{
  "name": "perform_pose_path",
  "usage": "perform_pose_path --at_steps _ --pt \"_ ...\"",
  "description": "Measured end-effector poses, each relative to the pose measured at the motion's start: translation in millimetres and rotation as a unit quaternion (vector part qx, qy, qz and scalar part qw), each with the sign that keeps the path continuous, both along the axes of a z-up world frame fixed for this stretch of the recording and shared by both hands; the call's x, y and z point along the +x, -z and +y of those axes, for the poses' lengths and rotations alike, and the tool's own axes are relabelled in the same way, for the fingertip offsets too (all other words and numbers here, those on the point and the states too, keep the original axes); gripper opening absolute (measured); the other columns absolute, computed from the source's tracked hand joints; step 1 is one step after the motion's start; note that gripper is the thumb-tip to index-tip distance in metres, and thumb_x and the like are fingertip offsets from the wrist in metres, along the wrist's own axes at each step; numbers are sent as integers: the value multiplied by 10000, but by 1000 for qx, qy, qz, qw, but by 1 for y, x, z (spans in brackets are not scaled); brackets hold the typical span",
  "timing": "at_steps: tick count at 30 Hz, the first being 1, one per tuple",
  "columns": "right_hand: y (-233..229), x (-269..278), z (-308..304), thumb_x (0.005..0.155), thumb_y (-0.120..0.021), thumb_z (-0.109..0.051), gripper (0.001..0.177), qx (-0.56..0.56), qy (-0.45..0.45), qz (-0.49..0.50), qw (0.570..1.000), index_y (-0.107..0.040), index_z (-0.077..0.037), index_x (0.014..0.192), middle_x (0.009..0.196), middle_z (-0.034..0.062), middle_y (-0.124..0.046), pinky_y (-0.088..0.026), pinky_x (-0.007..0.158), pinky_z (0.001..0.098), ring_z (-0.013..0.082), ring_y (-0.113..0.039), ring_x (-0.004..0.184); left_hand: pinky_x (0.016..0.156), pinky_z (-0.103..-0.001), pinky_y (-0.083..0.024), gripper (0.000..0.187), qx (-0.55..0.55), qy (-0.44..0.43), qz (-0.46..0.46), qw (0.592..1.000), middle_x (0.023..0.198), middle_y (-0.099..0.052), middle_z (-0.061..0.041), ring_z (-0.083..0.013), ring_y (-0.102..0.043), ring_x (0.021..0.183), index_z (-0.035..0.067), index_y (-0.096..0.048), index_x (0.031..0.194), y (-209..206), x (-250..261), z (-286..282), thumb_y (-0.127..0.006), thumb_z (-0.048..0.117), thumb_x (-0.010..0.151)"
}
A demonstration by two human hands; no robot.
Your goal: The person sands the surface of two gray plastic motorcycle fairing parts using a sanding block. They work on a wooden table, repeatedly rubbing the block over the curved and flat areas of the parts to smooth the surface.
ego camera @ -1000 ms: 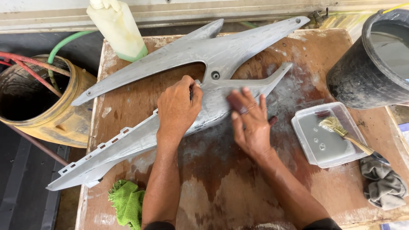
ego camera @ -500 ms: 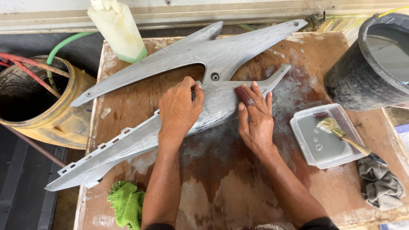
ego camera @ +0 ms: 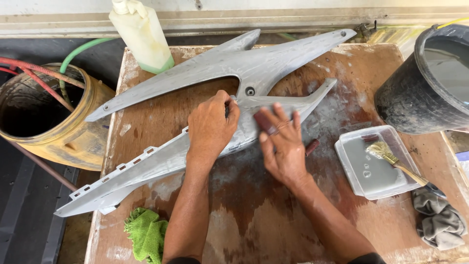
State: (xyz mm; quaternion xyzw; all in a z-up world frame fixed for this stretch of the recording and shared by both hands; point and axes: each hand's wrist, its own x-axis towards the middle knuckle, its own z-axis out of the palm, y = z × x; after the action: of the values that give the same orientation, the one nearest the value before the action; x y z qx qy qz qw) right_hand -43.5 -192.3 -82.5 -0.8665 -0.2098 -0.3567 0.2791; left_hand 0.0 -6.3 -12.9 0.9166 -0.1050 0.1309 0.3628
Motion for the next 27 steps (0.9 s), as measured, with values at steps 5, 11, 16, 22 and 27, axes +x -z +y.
perform_pose_path --at_steps 5,11,16,22,27 --pt "5 12 -11 1068 -483 -254 364 8 10 11 1000 -684 -95 1327 1446 81 -619 -94 1254 486 312 -430 1458 669 -529 -556 194 -4 3 5 1000 749 -702 -162 -405 -710 724 81 -635 904 -3 -2 0 -536 230 979" --pt "-1 5 -1 1071 -479 -260 363 15 16 24 999 -683 -94 1322 1466 84 -598 -97 1241 529 323 -403 1470 674 -549 -552 196 0 -1 1 1000 756 -701 -172 -426 -707 737 79 -633 904 -1 0 0 -542 239 974" --pt "5 10 -9 1055 -510 -264 346 -13 -4 14 1000 -689 -123 1315 1458 60 -612 -76 1258 481 298 -426 1466 679 -521 -561 184 -9 5 -2 1000 751 -707 -157 -401 -716 735 84 -638 902 -6 -3 -1 -534 212 985" --pt "-11 11 -12 1086 -496 -194 341 42 73 20 996 -640 -71 1370 1470 69 -595 -165 1229 494 298 -438 1455 682 -517 -559 194 -8 -2 2 1000 741 -705 -147 -392 -710 722 89 -646 898 -8 -3 0 -536 220 989" --pt "-21 3 3 1058 -539 -198 322 12 53 20 998 -671 -122 1341 1440 43 -625 -124 1246 450 259 -468 1444 694 -525 -550 209 -2 2 5 1000 756 -710 -151 -400 -715 743 88 -642 898 -5 -2 0 -540 244 994"
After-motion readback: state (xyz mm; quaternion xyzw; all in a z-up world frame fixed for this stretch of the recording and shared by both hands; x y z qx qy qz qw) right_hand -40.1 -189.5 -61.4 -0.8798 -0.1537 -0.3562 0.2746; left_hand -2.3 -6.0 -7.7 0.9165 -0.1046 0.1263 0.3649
